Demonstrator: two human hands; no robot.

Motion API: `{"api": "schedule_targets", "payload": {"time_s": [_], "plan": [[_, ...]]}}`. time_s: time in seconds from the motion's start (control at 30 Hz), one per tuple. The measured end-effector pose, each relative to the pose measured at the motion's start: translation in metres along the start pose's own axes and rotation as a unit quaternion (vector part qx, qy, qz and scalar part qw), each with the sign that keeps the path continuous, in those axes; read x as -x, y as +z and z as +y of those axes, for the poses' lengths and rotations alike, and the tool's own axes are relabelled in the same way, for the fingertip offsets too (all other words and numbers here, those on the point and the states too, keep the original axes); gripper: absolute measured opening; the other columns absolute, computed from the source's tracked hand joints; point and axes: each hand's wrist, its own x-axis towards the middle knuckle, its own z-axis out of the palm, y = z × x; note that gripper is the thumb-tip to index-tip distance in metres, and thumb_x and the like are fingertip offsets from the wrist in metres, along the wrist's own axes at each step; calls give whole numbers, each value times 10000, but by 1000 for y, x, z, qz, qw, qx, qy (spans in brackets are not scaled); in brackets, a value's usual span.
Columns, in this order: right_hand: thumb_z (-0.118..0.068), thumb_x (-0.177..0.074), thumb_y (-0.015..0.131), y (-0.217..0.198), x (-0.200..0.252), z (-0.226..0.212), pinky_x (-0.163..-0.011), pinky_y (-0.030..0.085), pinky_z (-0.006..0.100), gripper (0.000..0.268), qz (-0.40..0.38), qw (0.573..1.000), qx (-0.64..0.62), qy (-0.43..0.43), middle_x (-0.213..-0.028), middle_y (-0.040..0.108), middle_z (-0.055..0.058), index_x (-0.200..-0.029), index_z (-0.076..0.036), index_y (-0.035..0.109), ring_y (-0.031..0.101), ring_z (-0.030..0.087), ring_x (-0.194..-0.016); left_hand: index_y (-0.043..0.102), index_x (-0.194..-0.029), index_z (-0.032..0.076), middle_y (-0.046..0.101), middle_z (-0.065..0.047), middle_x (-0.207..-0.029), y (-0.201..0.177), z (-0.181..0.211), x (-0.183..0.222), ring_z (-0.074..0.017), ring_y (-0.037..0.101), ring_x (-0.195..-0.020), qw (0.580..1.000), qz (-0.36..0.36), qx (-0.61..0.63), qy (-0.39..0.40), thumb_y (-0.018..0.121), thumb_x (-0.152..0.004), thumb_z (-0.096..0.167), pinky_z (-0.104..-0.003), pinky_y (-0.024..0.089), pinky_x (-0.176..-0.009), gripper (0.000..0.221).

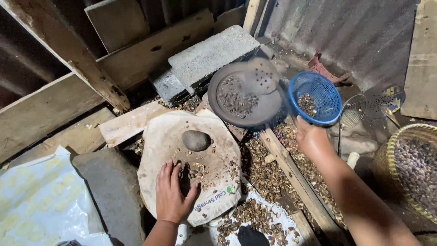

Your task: Cracking nuts using a wooden mallet on a stone surface and sorting the kernels into containers.

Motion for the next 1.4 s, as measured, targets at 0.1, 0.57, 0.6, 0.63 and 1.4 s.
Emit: {"api": "schedule_targets", "payload": {"time_s": [0.1,0.57,0.6,0.63,1.4], "plan": [[-226,-1000,607,14,-17,6,-799,605,317,476,-50,994,56,85,-1427,634,-77,-1465,-303,547,626,129,-585,435,-1477,41,388,-204,-1599,2,-1,3,-388,329,-1518,1000,-6,-7,-14,699,-814,483,-519,256,-1231,839],[-191,-1053,499,37,11,3,-305,396,334,528,-139,986,-66,69,-718,693,161,-1575,-255,445,357,155,-348,426,-1450,-7,430,-265,-1487,20,-22,6,-498,360,-1457,986,77,142,-43,461,-972,107,-581,277,-1224,493],[-191,-1053,499,59,-1,18,-305,396,334,528,-153,984,-64,62,-718,693,161,-1575,-255,445,357,155,-348,426,-1450,-7,430,-265,-1487,15,-21,13,-498,360,-1457,987,75,133,-56,461,-972,107,-581,277,-1224,493],[-350,-995,537,79,-20,31,-650,469,465,570,-115,991,72,18,-1062,617,149,-1557,-364,440,518,307,-758,447,-1447,17,451,-241,-1479,13,-22,8,-481,360,-1465,978,76,176,-84,468,-963,108,-571,268,-1230,493],[-349,-887,639,116,29,-108,-964,537,442,419,-188,958,-173,-132,-1104,769,120,-1275,-231,740,703,318,-1100,714,-951,239,619,-8,-1173,40,21,-32,-258,541,-1314,997,-40,4,-72,789,-812,332,-668,175,-1225,184]]}}
